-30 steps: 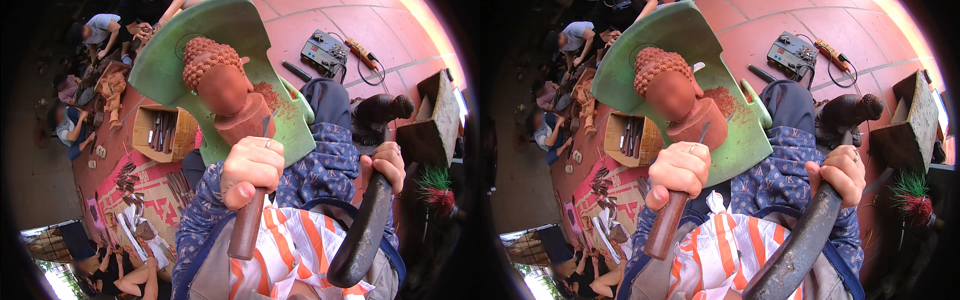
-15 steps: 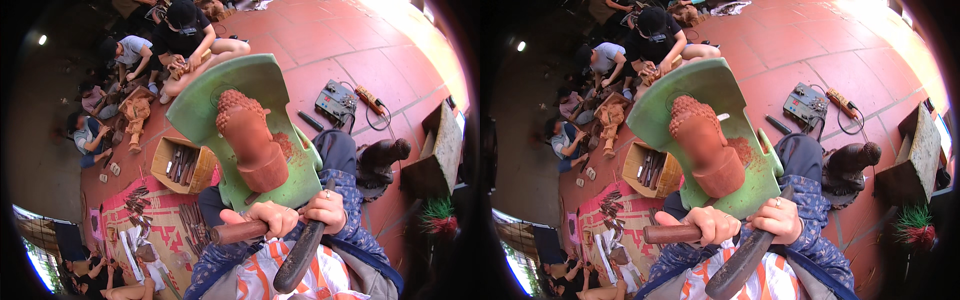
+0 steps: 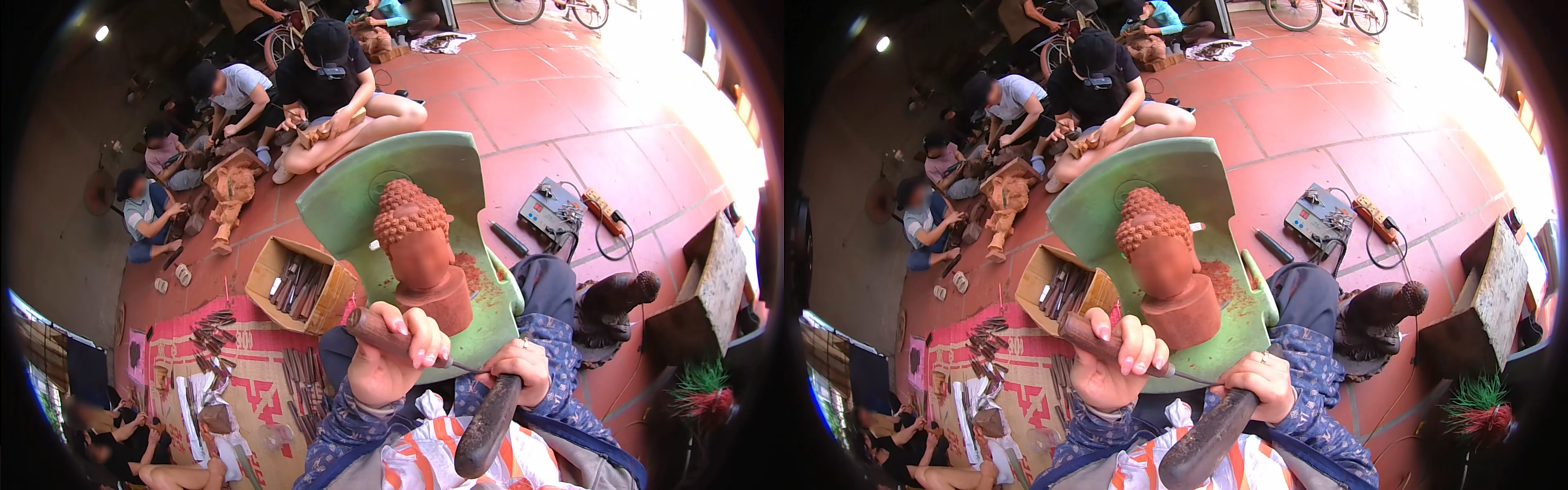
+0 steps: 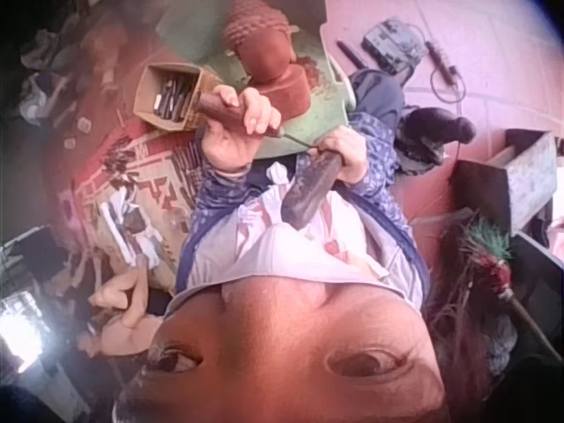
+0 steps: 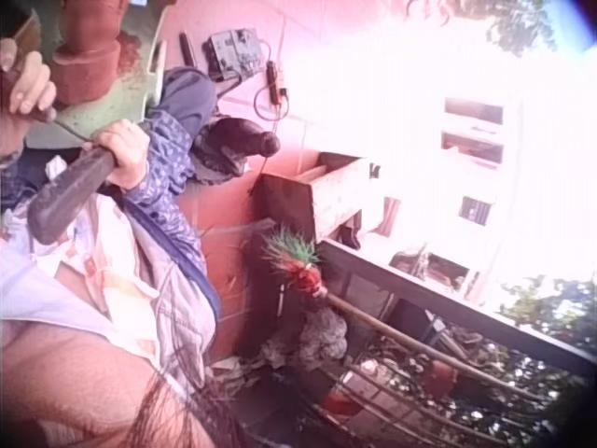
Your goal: The person carves a reddish-brown Buddha head sculpture using a chisel and mallet. They repeatedly strike the chisel to refine the facial features and hair details while seated on the floor.
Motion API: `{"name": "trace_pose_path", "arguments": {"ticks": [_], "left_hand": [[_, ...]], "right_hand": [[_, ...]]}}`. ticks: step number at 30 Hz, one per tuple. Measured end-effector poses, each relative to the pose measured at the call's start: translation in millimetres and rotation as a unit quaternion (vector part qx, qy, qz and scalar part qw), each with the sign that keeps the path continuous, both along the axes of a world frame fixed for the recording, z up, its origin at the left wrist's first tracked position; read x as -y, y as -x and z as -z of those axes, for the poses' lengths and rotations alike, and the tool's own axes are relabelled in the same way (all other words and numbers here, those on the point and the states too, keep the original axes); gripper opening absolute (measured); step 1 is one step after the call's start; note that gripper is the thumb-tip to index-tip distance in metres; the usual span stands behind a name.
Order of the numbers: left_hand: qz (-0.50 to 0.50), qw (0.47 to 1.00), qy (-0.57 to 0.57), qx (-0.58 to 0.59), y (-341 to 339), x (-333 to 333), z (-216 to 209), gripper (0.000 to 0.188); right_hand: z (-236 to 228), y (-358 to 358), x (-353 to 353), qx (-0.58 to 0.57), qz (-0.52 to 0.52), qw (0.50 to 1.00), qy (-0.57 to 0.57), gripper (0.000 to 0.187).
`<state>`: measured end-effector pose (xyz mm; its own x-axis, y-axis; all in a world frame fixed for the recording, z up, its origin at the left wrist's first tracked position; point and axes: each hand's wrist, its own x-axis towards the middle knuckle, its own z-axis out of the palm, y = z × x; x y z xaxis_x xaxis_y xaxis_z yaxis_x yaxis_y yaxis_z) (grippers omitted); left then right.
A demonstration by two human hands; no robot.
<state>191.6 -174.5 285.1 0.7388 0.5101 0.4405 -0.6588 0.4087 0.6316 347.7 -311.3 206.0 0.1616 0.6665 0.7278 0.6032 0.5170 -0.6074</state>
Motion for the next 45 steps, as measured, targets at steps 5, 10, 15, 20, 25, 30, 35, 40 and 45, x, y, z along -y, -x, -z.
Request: {"name": "trace_pose_path", "arguments": {"ticks": [5, 10, 15, 20, 25, 30, 35, 40, 45], "left_hand": [[-0.055, 0.998, 0.018, 0.03, 8.1, -5.0, -15.4, 0.054], [-0.179, 0.941, -0.274, 0.083, 31.8, -4.4, -11.6, 0.075], [-0.257, 0.831, -0.494, 0.007, 20.7, -2.6, 2.6, 0.075], [-0.254, 0.757, -0.602, -0.023, 14.6, -0.1, 9.7, 0.06], [-0.246, 0.759, -0.602, -0.017, 7.1, -4.6, 11.5, 0.059], [-0.241, 0.773, -0.587, -0.028, 3.8, -5.7, 11.8, 0.064], [-0.25, 0.774, -0.581, -0.029, 0.7, -5.6, 14.4, 0.062], [-0.288, 0.78, -0.556, -0.004, -7.4, -3.0, 17.1, 0.053], [-0.278, 0.785, -0.553, 0.012, -9.2, -7.2, 21.3, 0.052]], "right_hand": [[3.6, -4.6, 4.8, 0.018, 0.03, 0.999, 0.001, 0.021], [-3.1, -10.3, 19.1, 0.007, 0.069, 0.996, 0.049, 0.032], [0.6, -27.8, 41.7, -0.001, 0.133, 0.983, 0.125, 0.031], [-21.0, -44.9, 50.6, 0.167, 0.113, 0.963, 0.177, 0.029], [-23.2, -54.3, 54.5, 0.153, 0.033, 0.98, 0.125, 0.034], [-50.3, -56.6, 52.8, 0.242, 0.053, 0.963, 0.105, 0.036], [-67.1, -52.4, 47.7, 0.301, 0.117, 0.945, 0.05, 0.032], [-83.9, -49.5, 43.7, 0.323, 0.163, 0.929, 0.076, 0.031], [-81.9, -46.1, 40.5, 0.315, 0.167, 0.931, 0.077, 0.031]]}}
